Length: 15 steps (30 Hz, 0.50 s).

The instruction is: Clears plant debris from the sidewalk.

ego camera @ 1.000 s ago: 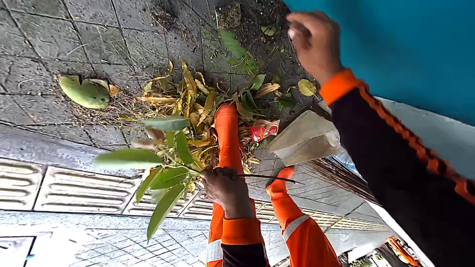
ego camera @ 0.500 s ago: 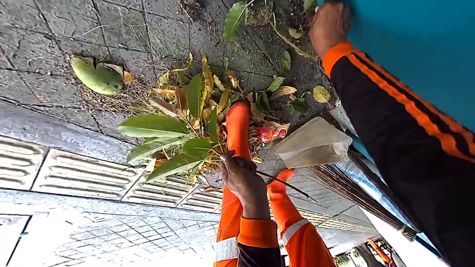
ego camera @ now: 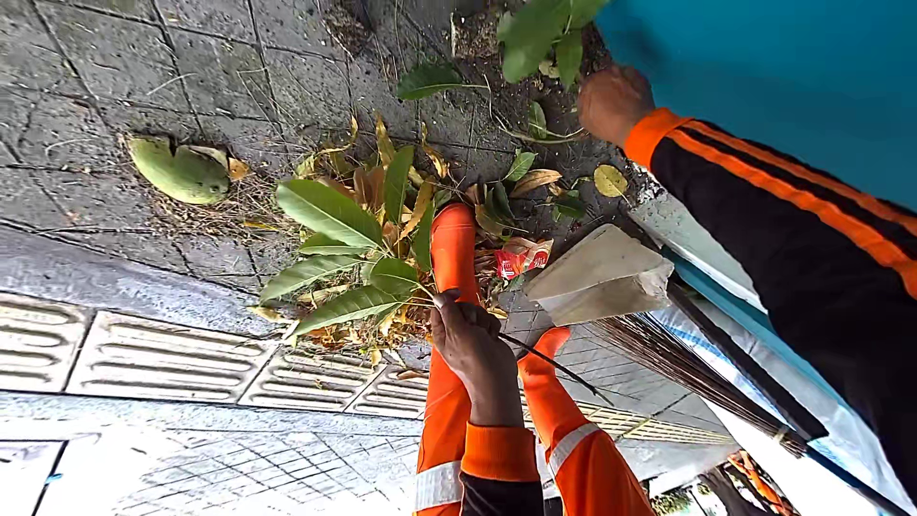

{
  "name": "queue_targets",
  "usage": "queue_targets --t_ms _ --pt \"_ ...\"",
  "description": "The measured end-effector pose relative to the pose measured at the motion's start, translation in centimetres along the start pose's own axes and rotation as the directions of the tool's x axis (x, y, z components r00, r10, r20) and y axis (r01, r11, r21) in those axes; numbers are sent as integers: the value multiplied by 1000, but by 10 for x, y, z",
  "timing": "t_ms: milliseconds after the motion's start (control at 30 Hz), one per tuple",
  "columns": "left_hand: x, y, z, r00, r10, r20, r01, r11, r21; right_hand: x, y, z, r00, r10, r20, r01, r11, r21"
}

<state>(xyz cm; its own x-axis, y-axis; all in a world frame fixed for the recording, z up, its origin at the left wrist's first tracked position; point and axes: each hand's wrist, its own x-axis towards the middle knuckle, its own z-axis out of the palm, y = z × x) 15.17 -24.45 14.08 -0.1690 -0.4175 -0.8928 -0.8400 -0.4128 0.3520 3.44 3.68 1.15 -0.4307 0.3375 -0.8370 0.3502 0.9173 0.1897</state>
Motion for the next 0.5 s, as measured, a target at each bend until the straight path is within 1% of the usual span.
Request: queue_targets --t_ms 67,100,133,167,233,267,300,333,367,400,433,467,500 --pt "0 0 0 1000 -7 4 7 1000 -6 4 1 -12 980 37 -197 -31 999 33" --pt "0 -3 1 1000 -12 8 12 1000 -2 10 2 -17 962 57 -266 -50 998 35" --pt "0 -5 1 1000 -16 13 16 1000 3 16 3 -23 949 83 -303 -71 996 49" --pt "0 -6 0 1000 -19 17 19 1000 9 20 2 -25 943 103 -316 -91 994 51" --pt "0 -5 -1 999 -22 26 22 1000 7 14 0 -28 952 120 -281 -117 993 28" --pt "1 -3 -1 999 -20 26 20 1000 -2 6 -2 -31 959 73 -273 -76 997 -1" --pt "1 -2 -1 999 -22 25 22 1000 -9 -4 -3 -27 958 -48 -283 34 998 -53" --pt "1 -1 -1 999 -25 30 26 1000 -11 -13 -3 -20 925 -251 -284 223 966 -129" --pt "1 -2 0 999 -30 39 31 999 -10 -15 2 -13 838 -485 -250 443 872 -206" --pt "-1 -2 1 998 -33 50 33 999 -9 -10 8 -8 716 -673 -186 618 735 -281" --pt "-2 -2 1 998 -34 60 35 999 -10 0 10 -8 635 -766 -100 703 626 -337" --pt "-2 -1 1 997 -33 65 34 999 -13 10 9 -13 632 -775 -26 711 592 -380" --pt "-1 -1 1 997 -32 67 33 999 -18 19 8 -22 692 -721 23 660 620 -425"
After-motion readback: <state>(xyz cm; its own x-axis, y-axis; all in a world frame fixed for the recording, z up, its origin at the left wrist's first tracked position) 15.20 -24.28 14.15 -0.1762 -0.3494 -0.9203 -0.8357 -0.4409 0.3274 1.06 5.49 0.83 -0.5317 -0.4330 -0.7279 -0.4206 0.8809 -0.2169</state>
